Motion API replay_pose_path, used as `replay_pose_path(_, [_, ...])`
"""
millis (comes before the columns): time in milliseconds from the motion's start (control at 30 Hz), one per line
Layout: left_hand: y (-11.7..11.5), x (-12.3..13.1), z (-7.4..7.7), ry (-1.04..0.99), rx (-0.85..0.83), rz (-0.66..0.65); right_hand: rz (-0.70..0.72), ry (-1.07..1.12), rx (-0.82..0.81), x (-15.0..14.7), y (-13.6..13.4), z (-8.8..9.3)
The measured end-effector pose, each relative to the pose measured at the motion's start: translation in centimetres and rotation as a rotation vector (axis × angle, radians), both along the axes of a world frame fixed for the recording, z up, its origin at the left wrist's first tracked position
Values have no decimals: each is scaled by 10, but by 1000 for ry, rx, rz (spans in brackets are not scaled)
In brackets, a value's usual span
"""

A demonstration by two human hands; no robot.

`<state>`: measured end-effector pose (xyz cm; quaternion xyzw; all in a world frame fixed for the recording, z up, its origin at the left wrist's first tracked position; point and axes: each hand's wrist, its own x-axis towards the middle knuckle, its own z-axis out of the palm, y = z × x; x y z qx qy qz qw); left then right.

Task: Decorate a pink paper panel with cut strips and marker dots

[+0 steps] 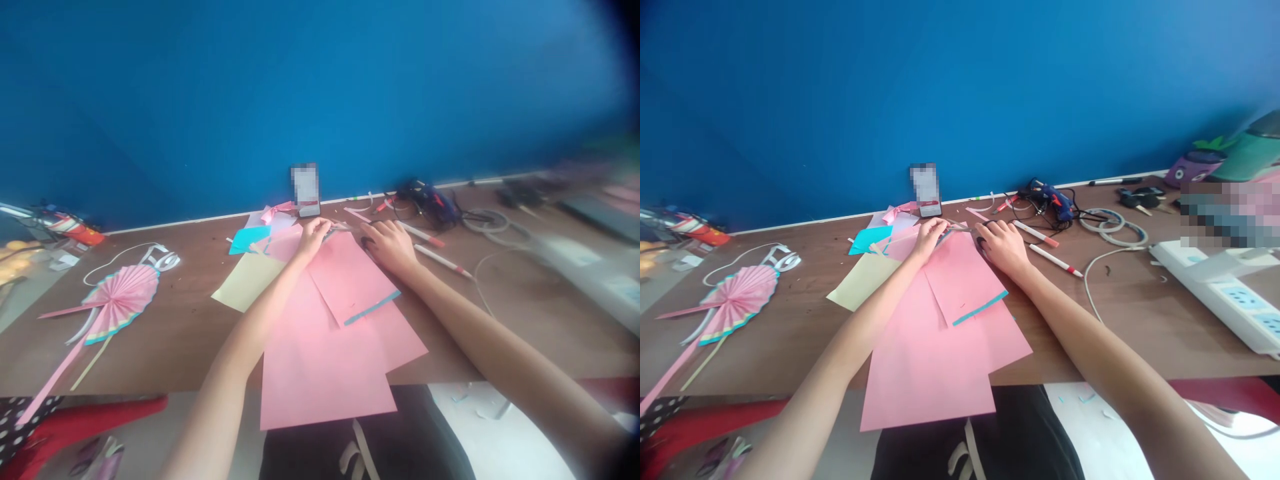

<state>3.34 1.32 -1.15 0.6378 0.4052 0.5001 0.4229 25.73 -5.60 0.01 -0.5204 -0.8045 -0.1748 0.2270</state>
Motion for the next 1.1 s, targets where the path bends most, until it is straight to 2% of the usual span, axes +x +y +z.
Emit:
replay_pose_path(167, [7, -3, -7, -111, -154, 174, -112, 169, -49, -1, -1, 1])
replay_pose_path(233, [9, -3, -10, -140, -181, 199, -189, 260, -81, -2, -1, 2])
replay_pose_path(433, [8, -2, -9, -183, -172, 197, -326, 304, -177, -3, -2, 6])
replay_pose_path(567, [6, -2, -8, -176, -141, 137, -364, 289, -192, -5, -3, 9])
replay_pose_path(767, [8, -2, -10, -156, -152, 131, -384, 249, -207, -1, -2, 6])
replay_pose_path(867, [8, -3, -5, -81, -185, 46, -336, 202, -186, 3, -2, 4])
replay_pose_path(1000, [8, -7, 4, 37, -254, -176, -257, 146, -163, 7, -2, 3])
replay_pose_path(1100, [9, -8, 6, 157, -168, -268, -248, 116, -166, 8, -2, 4])
